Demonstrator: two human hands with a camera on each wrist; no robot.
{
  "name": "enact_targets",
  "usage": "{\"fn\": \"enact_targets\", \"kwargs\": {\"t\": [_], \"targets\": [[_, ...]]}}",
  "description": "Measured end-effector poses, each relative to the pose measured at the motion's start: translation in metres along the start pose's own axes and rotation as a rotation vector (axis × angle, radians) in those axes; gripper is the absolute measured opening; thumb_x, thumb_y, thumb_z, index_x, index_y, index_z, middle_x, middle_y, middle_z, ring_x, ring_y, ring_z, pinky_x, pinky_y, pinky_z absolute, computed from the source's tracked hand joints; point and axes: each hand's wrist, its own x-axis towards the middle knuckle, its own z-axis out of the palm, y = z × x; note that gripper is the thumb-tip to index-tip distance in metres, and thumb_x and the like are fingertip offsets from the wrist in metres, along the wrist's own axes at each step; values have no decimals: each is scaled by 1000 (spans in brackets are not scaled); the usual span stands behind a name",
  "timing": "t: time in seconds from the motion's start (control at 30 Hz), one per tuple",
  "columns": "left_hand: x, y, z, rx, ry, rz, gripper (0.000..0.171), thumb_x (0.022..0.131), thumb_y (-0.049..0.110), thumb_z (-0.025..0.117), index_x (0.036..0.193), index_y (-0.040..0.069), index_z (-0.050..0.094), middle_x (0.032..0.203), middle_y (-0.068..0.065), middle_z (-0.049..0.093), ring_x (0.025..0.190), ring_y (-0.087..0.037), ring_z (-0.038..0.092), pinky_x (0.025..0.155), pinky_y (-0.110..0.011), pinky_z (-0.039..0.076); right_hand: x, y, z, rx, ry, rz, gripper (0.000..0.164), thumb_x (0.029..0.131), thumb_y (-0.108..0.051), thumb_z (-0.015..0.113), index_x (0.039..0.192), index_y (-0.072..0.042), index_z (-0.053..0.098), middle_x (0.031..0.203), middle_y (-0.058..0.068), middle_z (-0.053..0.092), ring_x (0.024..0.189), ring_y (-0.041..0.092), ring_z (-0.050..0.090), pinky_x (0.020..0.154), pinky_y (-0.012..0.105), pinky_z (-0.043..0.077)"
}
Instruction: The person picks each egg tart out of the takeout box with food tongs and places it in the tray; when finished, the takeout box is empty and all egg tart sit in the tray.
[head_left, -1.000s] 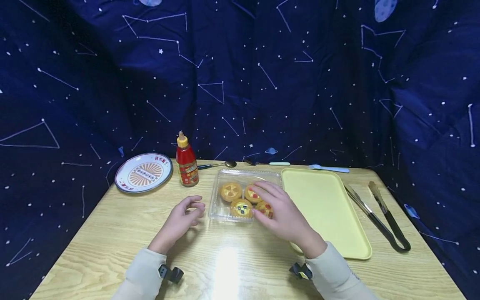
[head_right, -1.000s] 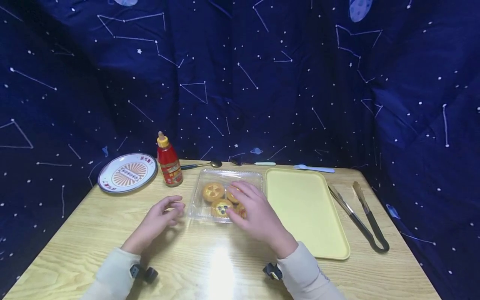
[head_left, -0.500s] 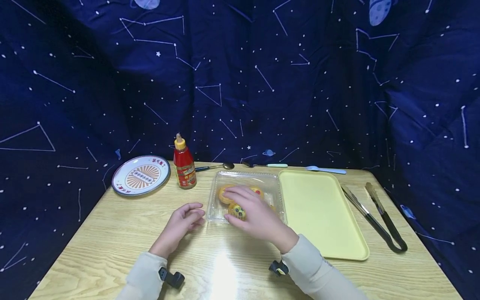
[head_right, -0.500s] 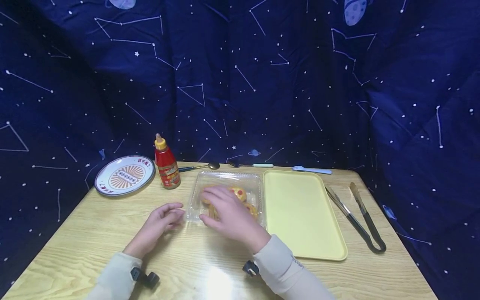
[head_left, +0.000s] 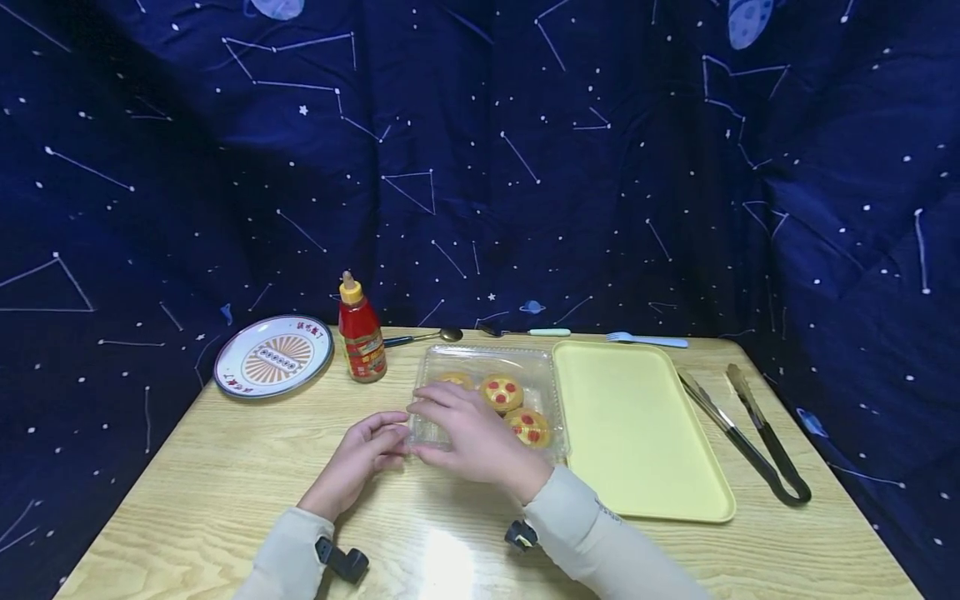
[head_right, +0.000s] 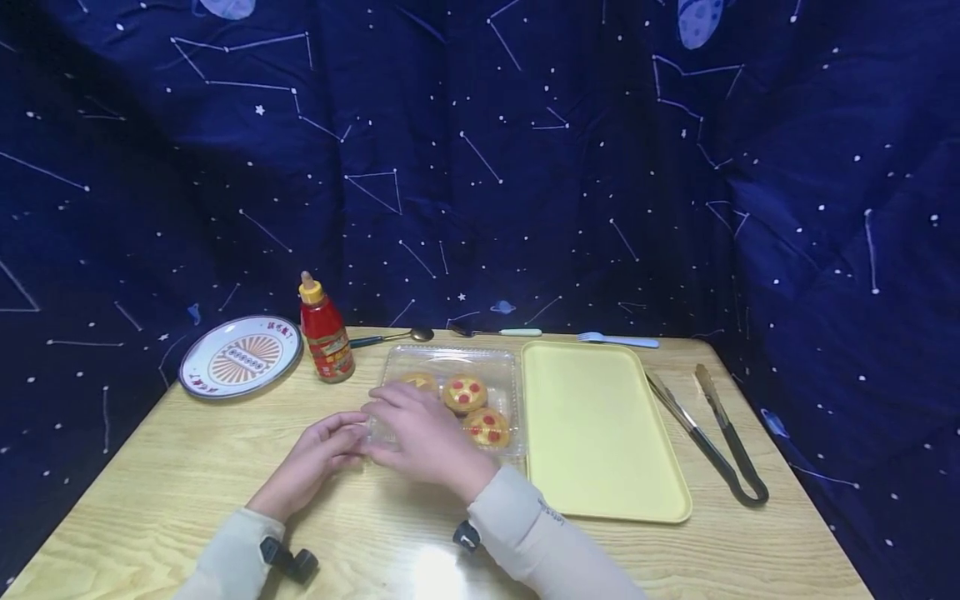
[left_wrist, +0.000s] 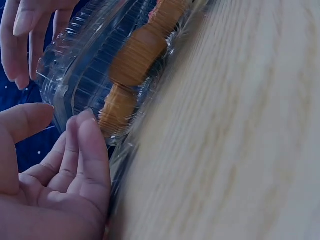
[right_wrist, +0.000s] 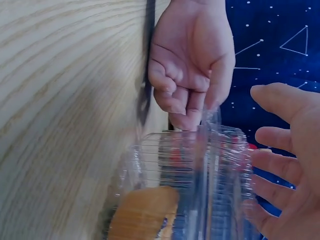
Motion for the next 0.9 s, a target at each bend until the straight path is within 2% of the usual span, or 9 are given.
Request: {"fn": "enact_targets", "kwargs": {"t": [0.13,0.27,0.43,0.67,0.9], "targets": [[0,-1,-3,-23,-31,6,41,98,16,60,131,-5,49,101,-6,64,89,-16,64,76,-28,55,3,-1,8,-29,-31,14,49,89,-44,71,129,-17,64,144,5,51,137,31,41,110,53,32],[1,-3,-8,-57,-89,30,34,100,13,57,128,-4,52,95,-4,64,84,-13,63,76,-27,56,4,-1,13,-64,-68,32,52,87,-47,72,130,-20,63,146,3,49,139,30,38,110,54,32],[4,-6,-12,-135,-153,41,23,101,9,53,122,3,57,99,-3,65,84,-12,64,79,-26,56,6,-3,13,-115,-83,38,52,85,-47,74,130,-22,64,146,3,49,138,29,39,109,56,32],[7,-8,-10,-226,-157,21,19,100,6,54,118,7,61,98,-2,67,84,-11,65,78,-23,55,12,-3,17,-197,-58,25,35,88,-40,73,119,-24,71,134,-1,58,126,27,48,104,53,39],[10,-8,-12,-233,-183,15,20,101,5,52,119,5,59,97,-3,67,87,-12,65,80,-24,55,18,1,18,-149,-54,34,30,83,-39,79,107,-22,75,125,-2,63,119,24,50,103,50,39]]}}
